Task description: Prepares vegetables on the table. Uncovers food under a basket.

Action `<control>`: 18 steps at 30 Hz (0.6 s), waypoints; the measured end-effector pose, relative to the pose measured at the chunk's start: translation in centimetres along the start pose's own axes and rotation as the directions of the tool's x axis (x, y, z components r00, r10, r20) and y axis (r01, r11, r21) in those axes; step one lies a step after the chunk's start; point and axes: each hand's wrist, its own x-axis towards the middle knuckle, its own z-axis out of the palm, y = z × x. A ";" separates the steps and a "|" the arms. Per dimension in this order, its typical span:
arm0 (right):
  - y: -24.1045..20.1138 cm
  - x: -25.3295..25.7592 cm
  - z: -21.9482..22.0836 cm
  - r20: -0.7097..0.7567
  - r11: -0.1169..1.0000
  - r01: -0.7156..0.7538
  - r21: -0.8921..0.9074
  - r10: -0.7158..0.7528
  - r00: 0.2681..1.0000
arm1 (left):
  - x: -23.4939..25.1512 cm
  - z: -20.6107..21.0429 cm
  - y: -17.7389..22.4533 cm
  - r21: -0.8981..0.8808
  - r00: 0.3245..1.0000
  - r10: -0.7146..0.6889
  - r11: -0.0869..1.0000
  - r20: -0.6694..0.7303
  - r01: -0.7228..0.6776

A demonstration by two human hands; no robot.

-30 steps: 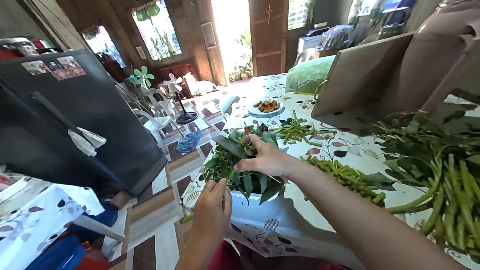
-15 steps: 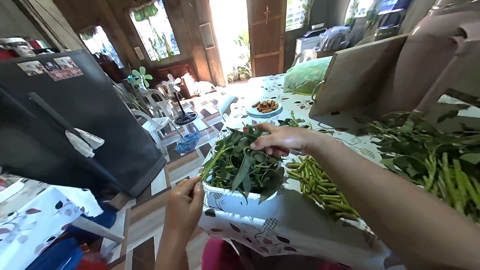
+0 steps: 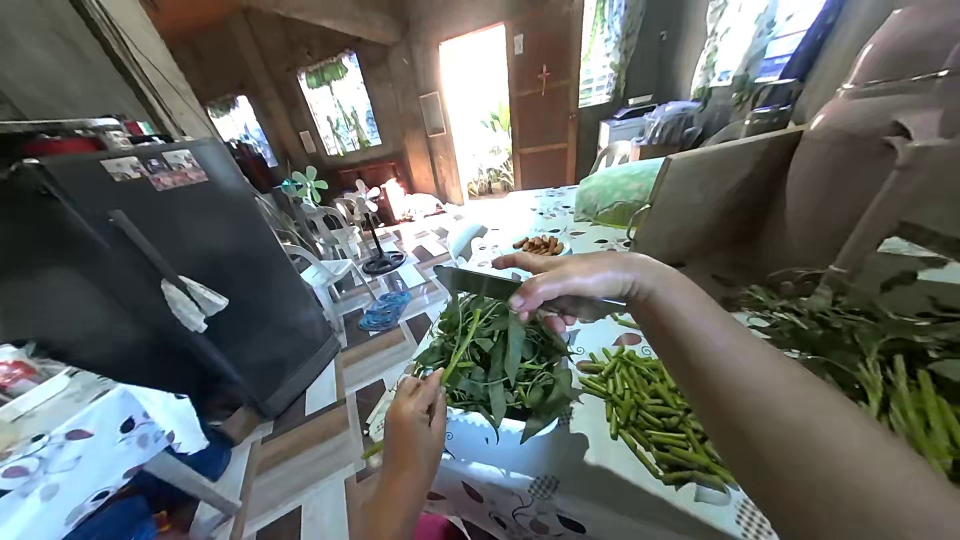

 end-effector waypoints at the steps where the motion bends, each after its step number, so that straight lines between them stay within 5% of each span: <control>1: -0.3 0.0 0.1 0.041 1.000 0.009 -0.008 -0.009 0.999 | -0.1 0.2 0.1 0.007 1.000 0.011 1.000 -0.012 -0.011; 7: 2.3 0.9 0.6 0.203 0.999 0.024 0.024 -0.029 0.979 | -0.2 0.6 1.0 -0.008 0.997 0.063 0.998 -0.052 -0.064; 12: 3.2 -0.2 1.6 0.053 0.993 0.087 0.082 -0.091 0.994 | -0.3 1.3 1.1 -0.022 0.996 0.001 1.000 -0.085 -0.003; 18: 7.2 2.0 2.7 0.125 0.926 0.225 0.302 -0.272 0.954 | -0.4 1.8 2.3 -0.140 0.998 -0.024 0.990 -0.052 0.017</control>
